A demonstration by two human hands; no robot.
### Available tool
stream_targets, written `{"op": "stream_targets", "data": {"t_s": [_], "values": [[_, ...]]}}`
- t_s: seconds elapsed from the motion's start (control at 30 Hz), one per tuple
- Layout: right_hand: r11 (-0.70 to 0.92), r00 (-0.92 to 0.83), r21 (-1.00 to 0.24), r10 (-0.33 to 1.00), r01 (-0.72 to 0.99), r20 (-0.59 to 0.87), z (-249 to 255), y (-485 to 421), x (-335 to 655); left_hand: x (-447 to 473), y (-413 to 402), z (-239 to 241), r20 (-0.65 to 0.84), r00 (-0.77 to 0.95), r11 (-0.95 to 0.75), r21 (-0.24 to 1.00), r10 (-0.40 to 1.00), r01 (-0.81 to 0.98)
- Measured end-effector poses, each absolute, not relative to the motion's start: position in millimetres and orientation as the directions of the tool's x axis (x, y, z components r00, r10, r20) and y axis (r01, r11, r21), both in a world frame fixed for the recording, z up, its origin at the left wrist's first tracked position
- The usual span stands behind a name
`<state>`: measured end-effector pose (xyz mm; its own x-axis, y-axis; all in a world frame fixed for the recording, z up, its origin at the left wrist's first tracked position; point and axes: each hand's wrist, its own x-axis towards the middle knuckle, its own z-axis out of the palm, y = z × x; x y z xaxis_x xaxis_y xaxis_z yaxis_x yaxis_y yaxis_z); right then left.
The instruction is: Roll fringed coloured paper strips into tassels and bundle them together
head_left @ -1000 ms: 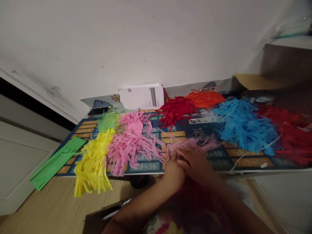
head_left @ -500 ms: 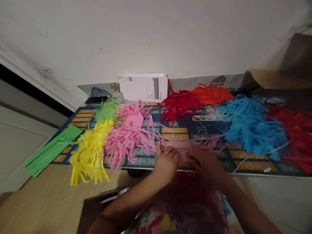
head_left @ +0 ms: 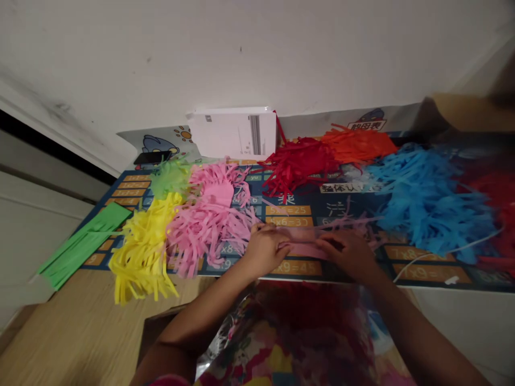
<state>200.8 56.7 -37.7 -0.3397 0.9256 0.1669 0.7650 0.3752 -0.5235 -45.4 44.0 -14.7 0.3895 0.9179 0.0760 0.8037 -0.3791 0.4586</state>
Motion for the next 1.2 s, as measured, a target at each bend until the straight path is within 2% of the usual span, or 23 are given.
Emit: {"op": "stream_targets", "data": {"t_s": [0.1,0.23,0.4,0.6,0.77,1.0,1.2], "values": [[0.325,-0.318,-0.48,0.943,0.815,0.1,-30.7,65.4,194.8,-39.7,51.1,-12.7,0.039,0.33,-0.314,0.431,0.943,0.846],[0.35,-0.369,-0.487,0.927,0.8,0.061,-24.0,71.2,196.2,-35.0,54.2,-13.8,0.033,0.293,-0.276,0.449,0.956,0.85],[0.305,-0.304,-0.391,0.95,0.868,0.067,-28.2,81.1,195.7,-33.6,56.2,-17.4,0.047,0.216,-0.216,0.416,0.975,0.883],[0.309,-0.321,-0.315,0.947,0.897,0.014,-32.4,89.5,187.3,-32.4,59.2,-18.8,0.029,0.129,-0.13,0.387,0.991,0.913],[0.32,-0.318,-0.312,0.946,0.894,0.06,-38.1,89.8,186.5,-31.7,60.0,-20.0,0.025,0.127,-0.126,0.384,0.992,0.915],[0.293,-0.299,-0.291,0.954,0.911,0.025,-40.0,90.5,185.5,-31.9,61.1,-20.1,0.022,0.111,-0.111,0.394,0.994,0.912],[0.274,-0.288,-0.332,0.958,0.902,0.009,-38.4,91.6,183.8,-31.0,58.7,-19.9,0.0,0.112,-0.104,0.368,0.994,0.924]]}}
